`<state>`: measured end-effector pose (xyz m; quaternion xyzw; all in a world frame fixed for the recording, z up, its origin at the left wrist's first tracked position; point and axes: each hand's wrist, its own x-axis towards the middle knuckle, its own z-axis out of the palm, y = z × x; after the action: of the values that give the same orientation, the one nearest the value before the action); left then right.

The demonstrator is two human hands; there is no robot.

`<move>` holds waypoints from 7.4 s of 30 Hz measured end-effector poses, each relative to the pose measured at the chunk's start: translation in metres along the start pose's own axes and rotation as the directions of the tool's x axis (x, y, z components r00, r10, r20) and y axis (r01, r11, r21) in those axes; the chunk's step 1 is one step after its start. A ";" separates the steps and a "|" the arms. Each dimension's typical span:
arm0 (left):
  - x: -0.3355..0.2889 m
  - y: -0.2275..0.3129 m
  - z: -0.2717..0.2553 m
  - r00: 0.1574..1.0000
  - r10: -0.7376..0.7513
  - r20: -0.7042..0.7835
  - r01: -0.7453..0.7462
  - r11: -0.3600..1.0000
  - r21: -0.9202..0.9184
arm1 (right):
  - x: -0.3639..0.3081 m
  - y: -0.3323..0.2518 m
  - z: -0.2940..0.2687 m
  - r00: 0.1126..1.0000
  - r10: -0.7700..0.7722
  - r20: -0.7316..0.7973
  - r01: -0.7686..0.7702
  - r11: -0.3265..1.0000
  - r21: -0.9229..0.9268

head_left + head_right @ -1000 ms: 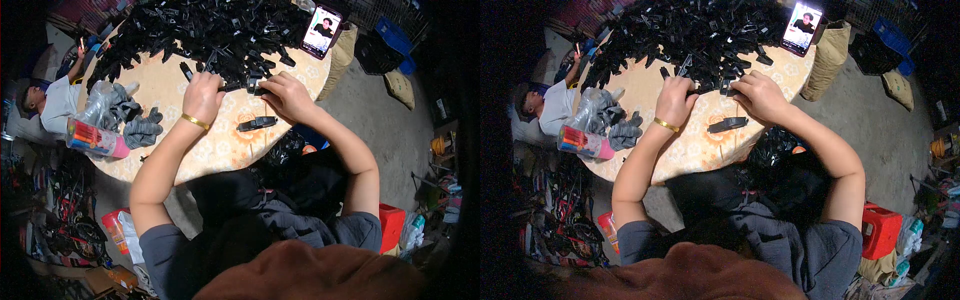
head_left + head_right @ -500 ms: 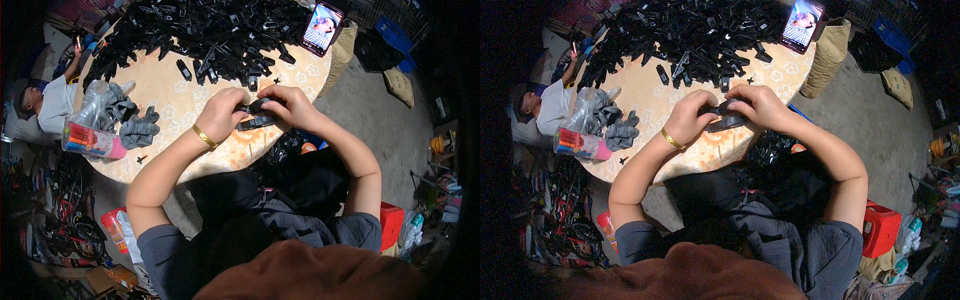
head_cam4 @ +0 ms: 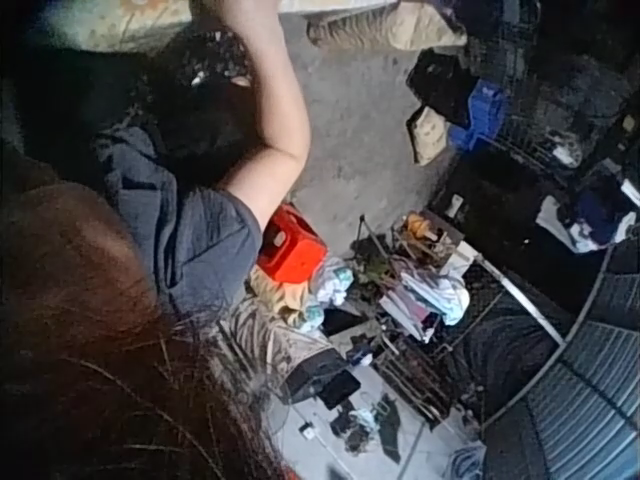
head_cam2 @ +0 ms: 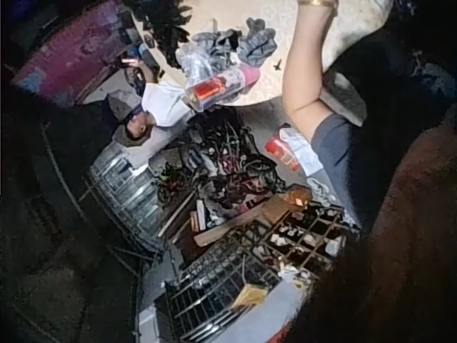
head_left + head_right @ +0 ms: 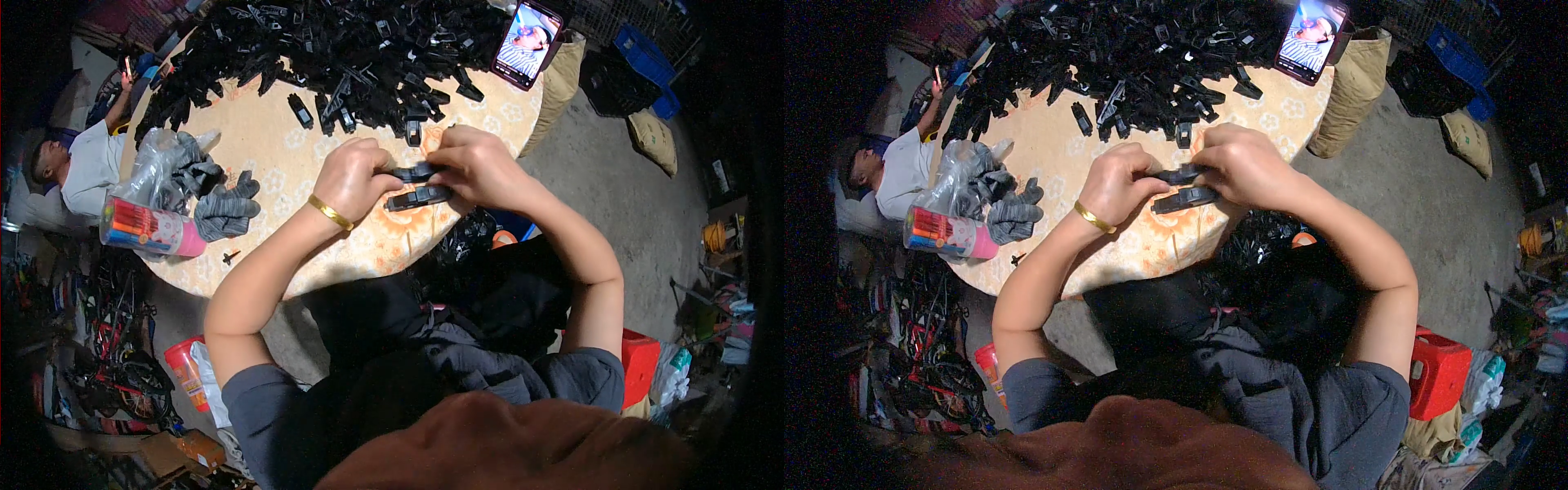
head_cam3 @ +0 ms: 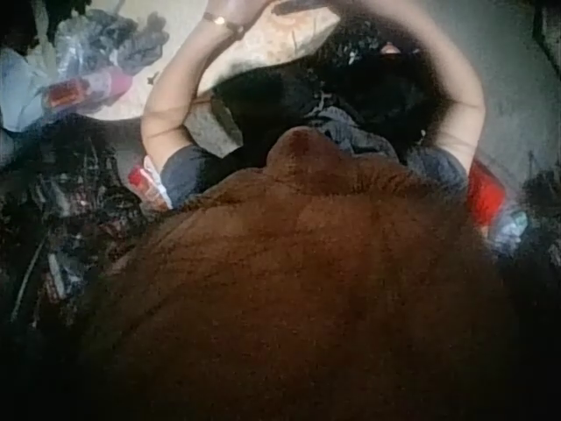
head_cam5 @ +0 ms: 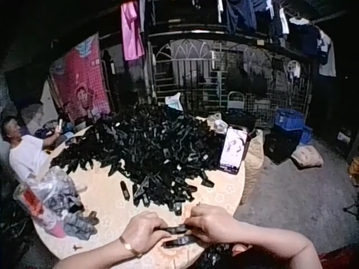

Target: The person assembles plastic components by connecting small plastic pieces together by hand and places the assembled units in a row on the table. The person also operates a smartphone.

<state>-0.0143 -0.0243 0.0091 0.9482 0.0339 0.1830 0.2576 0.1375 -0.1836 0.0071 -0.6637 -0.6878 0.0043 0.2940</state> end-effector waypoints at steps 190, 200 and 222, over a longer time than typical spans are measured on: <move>-0.001 -0.006 0.000 0.995 -0.103 0.001 0.103 0.994 -0.041 | 0.020 0.014 -0.006 0.992 -0.082 0.093 0.083 0.997 -0.001; 0.008 -0.006 -0.010 0.948 -0.063 0.313 0.161 0.941 -0.296 | 0.026 0.018 -0.002 0.989 -0.042 0.144 0.014 0.982 0.191; 0.023 -0.030 0.009 0.954 0.234 -0.189 -0.177 0.945 0.273 | 0.021 0.041 -0.002 0.994 0.109 0.016 -0.097 0.935 -0.342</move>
<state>0.0109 0.0014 -0.0055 0.9456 -0.0144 0.3065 0.1084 0.1767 -0.1598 0.0005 -0.7395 -0.6475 -0.0875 0.1620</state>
